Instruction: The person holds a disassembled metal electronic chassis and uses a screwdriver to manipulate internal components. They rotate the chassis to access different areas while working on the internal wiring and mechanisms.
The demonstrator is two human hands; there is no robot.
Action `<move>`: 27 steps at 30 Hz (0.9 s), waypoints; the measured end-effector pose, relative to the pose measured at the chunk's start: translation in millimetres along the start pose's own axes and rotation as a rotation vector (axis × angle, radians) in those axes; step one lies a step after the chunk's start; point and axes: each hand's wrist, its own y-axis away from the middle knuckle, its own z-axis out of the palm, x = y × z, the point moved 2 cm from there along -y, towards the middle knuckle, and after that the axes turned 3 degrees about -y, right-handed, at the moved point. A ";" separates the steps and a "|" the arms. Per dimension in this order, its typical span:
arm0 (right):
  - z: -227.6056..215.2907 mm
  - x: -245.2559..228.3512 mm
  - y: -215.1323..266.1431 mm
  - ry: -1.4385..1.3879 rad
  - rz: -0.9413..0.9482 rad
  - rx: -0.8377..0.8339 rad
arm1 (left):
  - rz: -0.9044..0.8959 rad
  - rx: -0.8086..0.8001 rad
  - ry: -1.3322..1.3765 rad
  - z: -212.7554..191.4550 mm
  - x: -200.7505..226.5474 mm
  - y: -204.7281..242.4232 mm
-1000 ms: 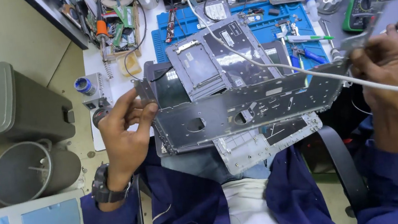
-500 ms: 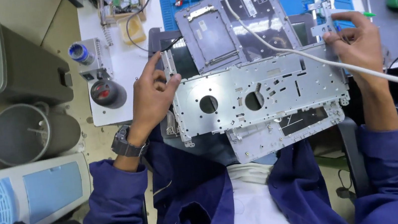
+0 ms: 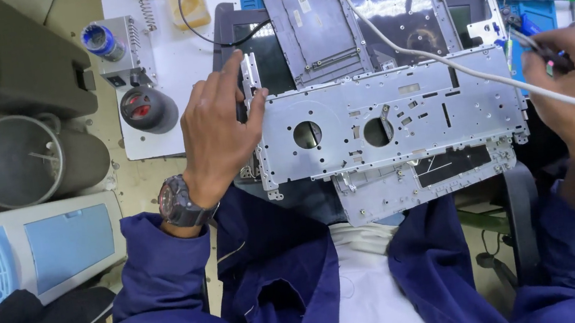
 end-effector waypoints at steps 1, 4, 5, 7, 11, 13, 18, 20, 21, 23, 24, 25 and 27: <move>-12.1 -14.7 6.4 -0.065 0.040 -0.065 | 0.084 0.034 -0.032 -3.3 7.2 3.6; -37.7 -76.7 18.6 -0.086 -0.130 -0.141 | 0.346 -0.025 0.026 -6.0 47.3 19.2; -39.3 -89.9 22.0 -0.085 -0.128 -0.155 | 0.338 -0.032 0.034 -2.4 52.5 21.3; -41.7 -118.8 29.5 -0.139 -0.181 -0.263 | 0.507 -0.162 -0.024 6.0 66.2 27.8; -20.3 -138.3 30.2 -0.122 -0.296 -0.263 | 0.516 -0.239 -0.106 15.8 57.8 26.7; -6.9 -145.6 27.6 -0.055 -0.372 -0.228 | 0.522 -0.247 -0.109 17.2 52.8 26.3; 3.4 -152.4 22.0 -0.036 -0.445 -0.199 | 0.510 -0.251 -0.068 20.3 50.8 25.9; 1.9 -155.6 19.2 -0.026 -0.475 -0.151 | 0.502 -0.251 -0.052 21.3 50.5 26.4; 0.8 -157.4 17.2 -0.009 -0.488 -0.129 | 0.502 -0.244 -0.044 21.6 50.6 26.1; 0.1 -161.1 13.7 0.008 -0.503 -0.110 | 0.499 -0.237 -0.033 22.3 50.6 25.0; 0.6 -163.2 12.5 0.022 -0.515 -0.099 | 0.502 -0.228 -0.024 22.8 50.6 24.4; 0.7 -165.4 12.2 0.035 -0.526 -0.091 | 0.505 -0.222 -0.014 23.2 51.1 24.7; 1.3 -171.2 10.3 0.082 -0.553 -0.088 | 0.512 -0.191 -0.027 22.8 51.6 24.9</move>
